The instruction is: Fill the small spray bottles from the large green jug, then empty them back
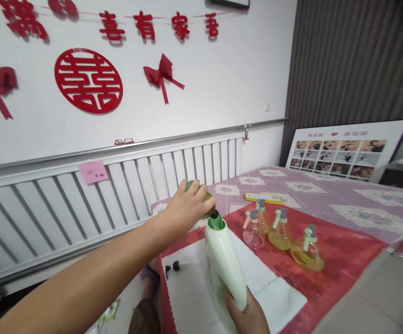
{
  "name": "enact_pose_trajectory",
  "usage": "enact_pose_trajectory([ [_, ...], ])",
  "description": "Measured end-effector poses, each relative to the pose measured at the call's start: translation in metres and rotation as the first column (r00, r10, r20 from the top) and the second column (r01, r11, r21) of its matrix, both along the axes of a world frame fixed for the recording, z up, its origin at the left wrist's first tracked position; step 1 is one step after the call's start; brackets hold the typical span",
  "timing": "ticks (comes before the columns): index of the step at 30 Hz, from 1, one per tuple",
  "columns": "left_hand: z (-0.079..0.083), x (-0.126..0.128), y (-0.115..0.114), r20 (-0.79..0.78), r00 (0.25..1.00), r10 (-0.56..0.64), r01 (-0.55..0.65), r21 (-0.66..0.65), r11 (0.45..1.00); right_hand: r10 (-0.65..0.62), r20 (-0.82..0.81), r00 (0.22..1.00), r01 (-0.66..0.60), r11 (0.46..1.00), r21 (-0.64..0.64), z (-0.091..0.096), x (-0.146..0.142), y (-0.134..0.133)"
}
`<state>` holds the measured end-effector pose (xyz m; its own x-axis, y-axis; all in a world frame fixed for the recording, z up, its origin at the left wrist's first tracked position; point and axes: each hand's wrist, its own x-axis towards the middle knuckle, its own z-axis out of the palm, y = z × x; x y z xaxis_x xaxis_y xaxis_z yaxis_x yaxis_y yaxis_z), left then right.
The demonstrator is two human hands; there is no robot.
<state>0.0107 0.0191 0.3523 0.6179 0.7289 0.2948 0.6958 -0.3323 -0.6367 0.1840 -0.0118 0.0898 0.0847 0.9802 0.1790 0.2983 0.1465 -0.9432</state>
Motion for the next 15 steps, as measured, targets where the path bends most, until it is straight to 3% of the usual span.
enact_pose_trajectory([
  [4,-0.025,-0.022,0.004,0.291,0.954,0.069,-0.045,-0.087,0.995,-0.003,-0.021,1.0,0.003,1.0,-0.019,0.004,-0.001,-0.002],
  [6,-0.043,-0.033,0.007,0.476,0.875,0.086,-0.022,-0.139,0.99,-0.005,-0.02,1.0,0.004,1.0,-0.017,0.004,-0.002,-0.003],
  [8,-0.063,-0.043,0.009,0.663,0.741,0.103,0.023,-0.179,0.984,-0.022,-0.019,1.0,0.022,1.0,-0.016,0.004,-0.004,-0.005],
  [11,-0.094,-0.056,0.005,0.911,0.393,0.125,0.11,-0.181,0.977,-0.087,-0.01,0.996,0.087,0.996,-0.031,0.001,-0.008,-0.007],
  [13,-0.119,-0.064,0.0,0.984,0.081,0.156,0.162,-0.167,0.972,-0.134,0.026,0.991,0.135,0.99,-0.042,-0.003,-0.009,-0.007],
  [15,-0.15,-0.071,-0.007,0.952,-0.245,0.181,0.211,-0.129,0.969,-0.146,0.069,0.987,0.15,0.987,-0.051,-0.006,-0.008,-0.006],
])
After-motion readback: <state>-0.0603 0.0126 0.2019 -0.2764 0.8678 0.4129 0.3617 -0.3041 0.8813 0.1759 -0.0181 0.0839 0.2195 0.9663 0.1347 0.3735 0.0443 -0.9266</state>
